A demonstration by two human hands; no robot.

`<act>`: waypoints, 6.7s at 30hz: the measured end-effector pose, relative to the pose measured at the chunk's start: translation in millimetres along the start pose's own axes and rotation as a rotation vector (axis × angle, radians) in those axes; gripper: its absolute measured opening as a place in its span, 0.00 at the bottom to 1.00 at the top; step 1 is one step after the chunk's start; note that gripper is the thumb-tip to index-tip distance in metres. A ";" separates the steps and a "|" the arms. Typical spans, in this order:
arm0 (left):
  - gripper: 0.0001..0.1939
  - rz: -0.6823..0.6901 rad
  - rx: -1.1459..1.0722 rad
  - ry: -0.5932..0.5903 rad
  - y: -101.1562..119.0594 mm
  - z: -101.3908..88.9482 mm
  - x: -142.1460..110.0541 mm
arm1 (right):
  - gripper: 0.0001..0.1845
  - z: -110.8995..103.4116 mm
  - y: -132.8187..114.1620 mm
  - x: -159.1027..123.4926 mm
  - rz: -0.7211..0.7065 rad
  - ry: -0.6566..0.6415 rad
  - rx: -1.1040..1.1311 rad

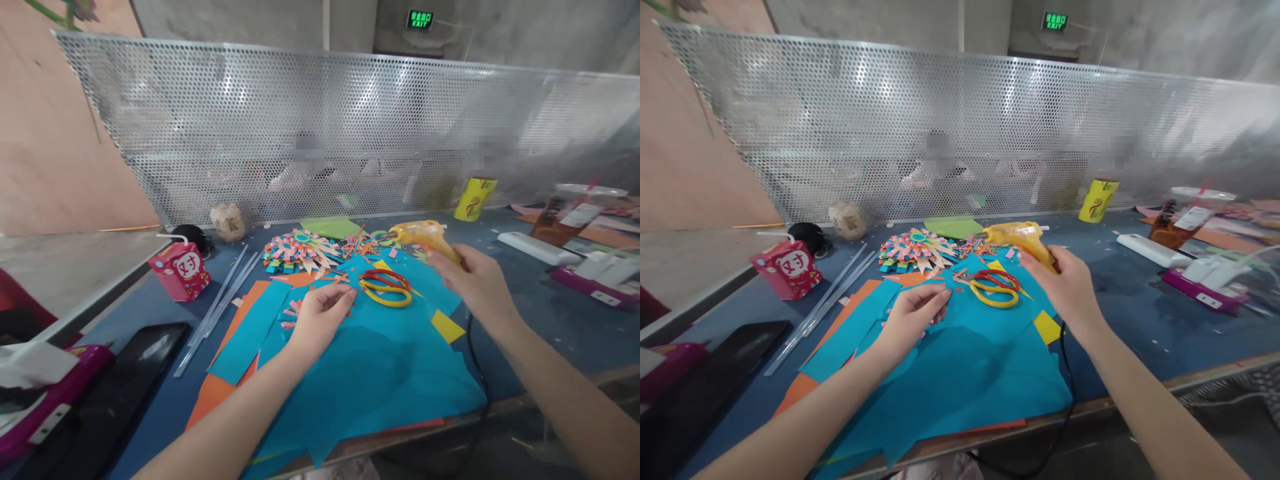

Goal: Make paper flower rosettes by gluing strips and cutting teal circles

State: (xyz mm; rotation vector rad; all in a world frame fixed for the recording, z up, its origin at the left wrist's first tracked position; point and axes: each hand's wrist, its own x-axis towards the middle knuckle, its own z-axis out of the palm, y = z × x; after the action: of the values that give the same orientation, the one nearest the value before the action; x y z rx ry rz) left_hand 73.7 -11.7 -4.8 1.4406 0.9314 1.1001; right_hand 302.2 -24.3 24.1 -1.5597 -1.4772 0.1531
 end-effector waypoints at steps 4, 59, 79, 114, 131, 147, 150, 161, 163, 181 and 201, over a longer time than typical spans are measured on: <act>0.15 -0.017 0.031 0.033 -0.2 -0.3 -0.5 | 0.23 8.0 -26.4 -18.4 -0.172 0.150 -0.191; 0.13 0.029 0.024 0.074 4.3 -1.8 -2.8 | 0.19 1.3 -39.0 -42.9 -0.737 0.413 -0.708; 0.14 0.034 0.024 0.091 5.9 -1.0 -3.4 | 0.17 -3.5 -42.1 -45.5 -0.748 0.376 -0.771; 0.16 0.041 -0.007 -0.149 9.9 2.6 -9.1 | 0.21 -2.7 21.3 -4.7 -0.053 0.046 -0.510; 0.15 0.074 0.001 -0.096 8.8 2.4 -7.7 | 0.26 -25.9 -10.4 -0.8 0.407 -0.642 0.982; 0.10 0.062 -0.223 -0.393 5.8 3.6 -15.5 | 0.19 -5.7 -43.9 -25.7 0.400 -0.665 1.180; 0.12 0.034 -0.202 -0.377 8.2 4.6 -17.1 | 0.19 -4.1 -46.9 -28.2 0.401 -0.631 1.175; 0.13 0.078 -0.111 -0.288 16.7 2.5 -17.6 | 0.15 -0.7 -18.7 -19.5 0.101 -0.200 0.337; 0.13 0.104 -0.111 -0.274 17.0 2.6 -17.7 | 0.14 0.0 -16.8 -25.2 -0.018 -0.039 0.078; 0.09 0.078 -0.144 -0.057 16.5 7.0 -16.0 | 0.13 21.6 -59.2 -65.7 0.056 -0.432 0.188; 0.15 0.156 0.357 -0.235 2.0 0.3 -11.2 | 0.17 -2.5 -45.4 -37.3 0.146 -0.225 0.489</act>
State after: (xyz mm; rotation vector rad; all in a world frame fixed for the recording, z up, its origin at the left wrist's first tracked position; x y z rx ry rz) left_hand 70.9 -22.7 -4.4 1.9176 0.8868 0.8785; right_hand 261.7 -64.7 38.0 -1.2727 -1.3612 0.7399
